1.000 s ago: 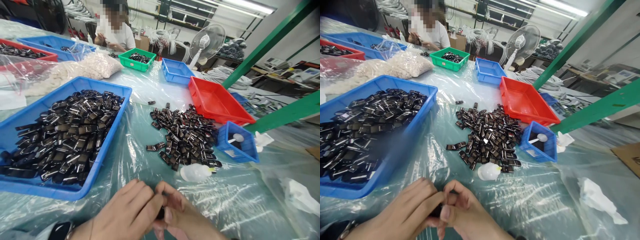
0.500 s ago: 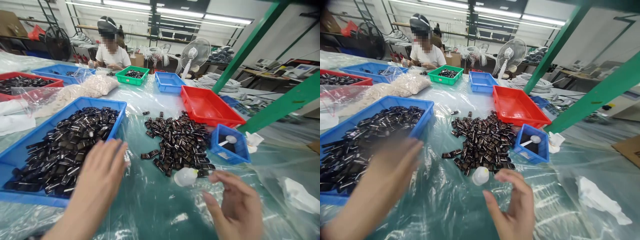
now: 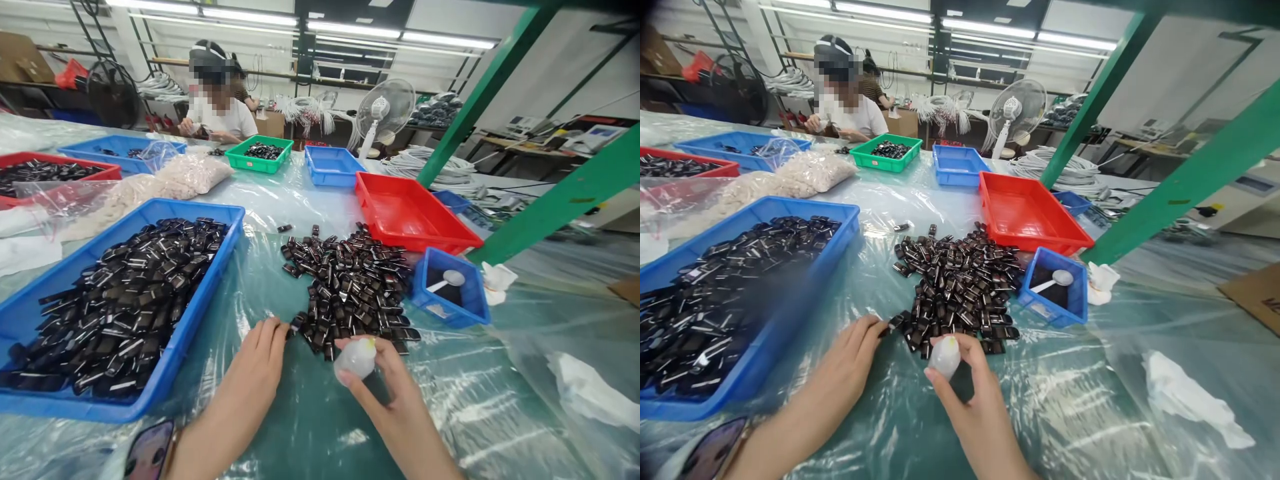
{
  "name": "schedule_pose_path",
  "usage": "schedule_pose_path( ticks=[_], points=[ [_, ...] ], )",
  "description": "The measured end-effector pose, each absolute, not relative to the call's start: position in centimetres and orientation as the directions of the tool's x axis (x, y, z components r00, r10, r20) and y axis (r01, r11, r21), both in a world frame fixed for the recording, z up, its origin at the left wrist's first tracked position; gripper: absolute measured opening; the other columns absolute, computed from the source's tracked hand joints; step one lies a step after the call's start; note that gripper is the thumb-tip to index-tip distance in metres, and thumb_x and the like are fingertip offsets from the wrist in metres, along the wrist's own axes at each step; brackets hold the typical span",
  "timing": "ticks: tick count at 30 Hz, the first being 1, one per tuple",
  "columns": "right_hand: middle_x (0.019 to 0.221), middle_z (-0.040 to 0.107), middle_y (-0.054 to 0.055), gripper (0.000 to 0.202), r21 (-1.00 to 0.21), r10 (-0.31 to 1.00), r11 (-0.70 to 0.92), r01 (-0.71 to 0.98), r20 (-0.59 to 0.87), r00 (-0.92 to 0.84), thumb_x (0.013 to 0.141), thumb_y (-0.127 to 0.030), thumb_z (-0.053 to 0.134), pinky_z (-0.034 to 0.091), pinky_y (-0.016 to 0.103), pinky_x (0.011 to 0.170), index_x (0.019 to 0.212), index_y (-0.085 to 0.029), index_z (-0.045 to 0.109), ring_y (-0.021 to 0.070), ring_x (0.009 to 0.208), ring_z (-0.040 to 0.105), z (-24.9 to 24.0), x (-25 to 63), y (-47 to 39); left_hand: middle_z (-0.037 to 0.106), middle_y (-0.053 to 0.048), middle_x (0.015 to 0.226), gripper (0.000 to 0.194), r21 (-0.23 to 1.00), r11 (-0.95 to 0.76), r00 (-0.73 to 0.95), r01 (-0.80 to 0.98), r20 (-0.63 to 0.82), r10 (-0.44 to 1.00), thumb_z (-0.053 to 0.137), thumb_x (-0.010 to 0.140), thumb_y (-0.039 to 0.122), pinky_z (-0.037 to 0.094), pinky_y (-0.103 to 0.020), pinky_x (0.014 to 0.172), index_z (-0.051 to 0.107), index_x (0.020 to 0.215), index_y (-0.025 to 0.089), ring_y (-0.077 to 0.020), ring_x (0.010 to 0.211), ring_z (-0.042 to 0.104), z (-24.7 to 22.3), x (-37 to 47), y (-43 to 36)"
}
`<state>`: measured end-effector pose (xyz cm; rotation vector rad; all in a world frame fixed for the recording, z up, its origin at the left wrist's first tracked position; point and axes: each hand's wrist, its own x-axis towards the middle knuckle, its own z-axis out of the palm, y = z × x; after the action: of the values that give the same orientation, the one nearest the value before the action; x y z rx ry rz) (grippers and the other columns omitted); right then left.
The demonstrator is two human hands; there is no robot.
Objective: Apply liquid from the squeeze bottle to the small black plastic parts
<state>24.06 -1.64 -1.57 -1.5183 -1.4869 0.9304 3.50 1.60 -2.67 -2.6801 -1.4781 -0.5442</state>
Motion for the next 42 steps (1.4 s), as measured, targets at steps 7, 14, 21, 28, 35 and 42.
schedule_pose_path(
  ticks=[7, 14, 21, 28, 35, 42],
  points=[
    [0.109, 0.071, 0.000, 0.025, -0.894, 0.998, 0.059, 0.445, 0.065, -0.003, 0.085, -0.037, 0.060, 0.055, 0.026, 0.082, 0.108, -0.032, 0.051, 0.0163, 0.100, 0.067, -1.8, 24.3, -1.7, 0.051, 0.001, 0.072, 0.024, 0.543, -0.479, 0.451, 0.690, 0.196, 0.871, 0.025, 0.098, 0.016, 0.044, -0.025, 0.054, 0.042, 0.082, 0.020, -0.0140, 0.060, 0.054, -0.4, 2.2, 0.2],
    [0.113, 0.070, -0.001, 0.032, -0.873, 0.998, 0.052, 0.485, 0.035, -0.045, 0.085, -0.036, 0.063, 0.053, 0.026, 0.087, 0.114, -0.037, 0.052, 0.0163, 0.105, 0.065, -2.1, 25.0, -2.1, 0.037, 0.005, 0.058, 0.027, 0.669, -0.377, 0.401, 0.640, 0.126, 0.907, 0.036, 0.092, 0.026, 0.026, -0.024, 0.047, 0.028, 0.066, 0.022, -0.0125, 0.049, 0.040, -1.5, 1.9, -0.2],
    [0.122, 0.066, -0.003, 0.035, -0.962, 0.994, -0.105, 0.253, -0.108, 0.003, 0.082, -0.048, 0.064, 0.053, 0.019, 0.082, 0.117, -0.043, 0.060, 0.0150, 0.107, 0.064, -1.1, 23.9, -3.0, 0.046, 0.004, 0.066, 0.027, 0.743, -0.333, 0.448, 0.580, 0.051, 0.893, 0.040, 0.097, 0.036, 0.034, -0.025, 0.051, 0.039, 0.074, 0.022, -0.0139, 0.055, 0.049, -0.8, 1.1, -0.2],
    [0.089, 0.070, -0.005, 0.028, -0.932, 0.992, 0.096, 0.349, 0.117, 0.038, 0.076, -0.057, 0.067, 0.052, 0.013, 0.061, 0.099, -0.042, 0.067, 0.0106, 0.072, 0.067, -0.4, 23.3, -3.7, 0.055, 0.000, 0.090, 0.024, 0.817, -0.361, 0.475, 0.450, 0.124, 0.871, 0.032, 0.102, 0.040, 0.043, -0.027, 0.070, 0.049, 0.096, 0.024, -0.0160, 0.079, 0.058, -0.3, 0.2, -0.5],
    [0.082, 0.075, -0.005, 0.030, -0.829, 0.954, 0.282, 0.483, 0.296, -0.049, 0.079, -0.058, 0.063, 0.055, 0.024, 0.059, 0.107, -0.052, 0.067, 0.0173, 0.066, 0.068, 0.3, 23.8, -3.2, 0.060, -0.002, 0.087, 0.021, 0.702, -0.477, 0.517, 0.529, 0.180, 0.837, 0.032, 0.102, 0.035, 0.048, -0.028, 0.069, 0.049, 0.101, 0.023, -0.0173, 0.077, 0.059, 0.2, -0.3, -0.5],
    [0.082, 0.075, -0.004, 0.031, -0.810, 0.954, 0.289, 0.511, 0.291, -0.079, 0.078, -0.057, 0.063, 0.058, 0.031, 0.066, 0.108, -0.052, 0.067, 0.0208, 0.069, 0.070, 0.3, 24.1, -3.4, 0.056, -0.003, 0.096, 0.028, 0.684, -0.502, 0.507, 0.529, 0.219, 0.833, 0.025, 0.103, 0.041, 0.048, -0.030, 0.075, 0.045, 0.115, 0.026, -0.0192, 0.086, 0.057, 0.0, -0.2, -1.0]
  ],
)
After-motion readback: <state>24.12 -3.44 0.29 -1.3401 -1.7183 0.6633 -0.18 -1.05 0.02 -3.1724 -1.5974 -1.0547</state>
